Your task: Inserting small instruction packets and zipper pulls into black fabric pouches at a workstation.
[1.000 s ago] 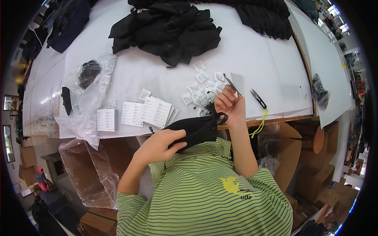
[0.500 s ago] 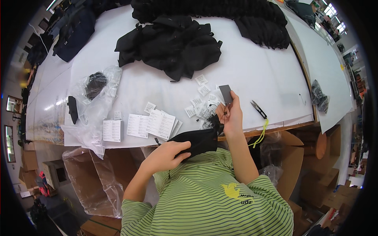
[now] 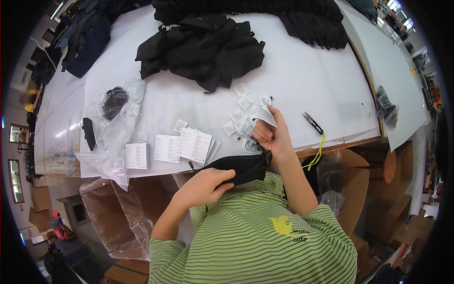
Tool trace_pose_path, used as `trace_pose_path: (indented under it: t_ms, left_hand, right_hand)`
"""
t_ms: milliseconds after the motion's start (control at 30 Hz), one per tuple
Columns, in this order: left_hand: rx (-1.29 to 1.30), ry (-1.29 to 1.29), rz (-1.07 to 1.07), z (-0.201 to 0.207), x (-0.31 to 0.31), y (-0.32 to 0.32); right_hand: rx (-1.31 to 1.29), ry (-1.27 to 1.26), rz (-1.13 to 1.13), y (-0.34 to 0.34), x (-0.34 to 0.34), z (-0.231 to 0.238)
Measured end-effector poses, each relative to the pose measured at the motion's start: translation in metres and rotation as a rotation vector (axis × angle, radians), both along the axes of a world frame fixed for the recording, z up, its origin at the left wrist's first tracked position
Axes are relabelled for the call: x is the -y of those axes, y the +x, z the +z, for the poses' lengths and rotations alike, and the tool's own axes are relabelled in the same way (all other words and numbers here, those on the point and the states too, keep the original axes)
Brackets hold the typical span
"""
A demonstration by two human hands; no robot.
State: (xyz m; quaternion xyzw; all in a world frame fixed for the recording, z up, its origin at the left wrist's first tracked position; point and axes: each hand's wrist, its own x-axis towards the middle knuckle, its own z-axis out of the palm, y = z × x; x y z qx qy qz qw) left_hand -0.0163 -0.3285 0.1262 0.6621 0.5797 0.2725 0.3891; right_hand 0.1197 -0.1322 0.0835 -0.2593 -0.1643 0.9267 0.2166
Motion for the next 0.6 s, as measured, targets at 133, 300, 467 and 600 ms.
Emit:
trace_pose_path:
  t_ms: [133, 300, 467, 600]
  left_hand:
    - [-0.002, -0.029, -0.012, -0.005, -0.001, 0.001]
    - [-0.025, -0.027, -0.038, 0.001, -0.004, 0.005]
    - [-0.059, -0.049, -0.033, 0.005, -0.007, 0.004]
    - [-0.135, 0.005, 0.02, 0.003, -0.009, -0.004]
  right_hand:
    - [0.209, -0.005, -0.004, -0.005, 0.009, 0.017]
    - [-0.041, 0.05, 0.039, 0.009, 0.013, -0.002]
    - [0.415, 0.12, -0.264, 0.002, 0.008, 0.002]
    - [0.383, 0.586, -0.247, 0.013, -0.003, 0.008]
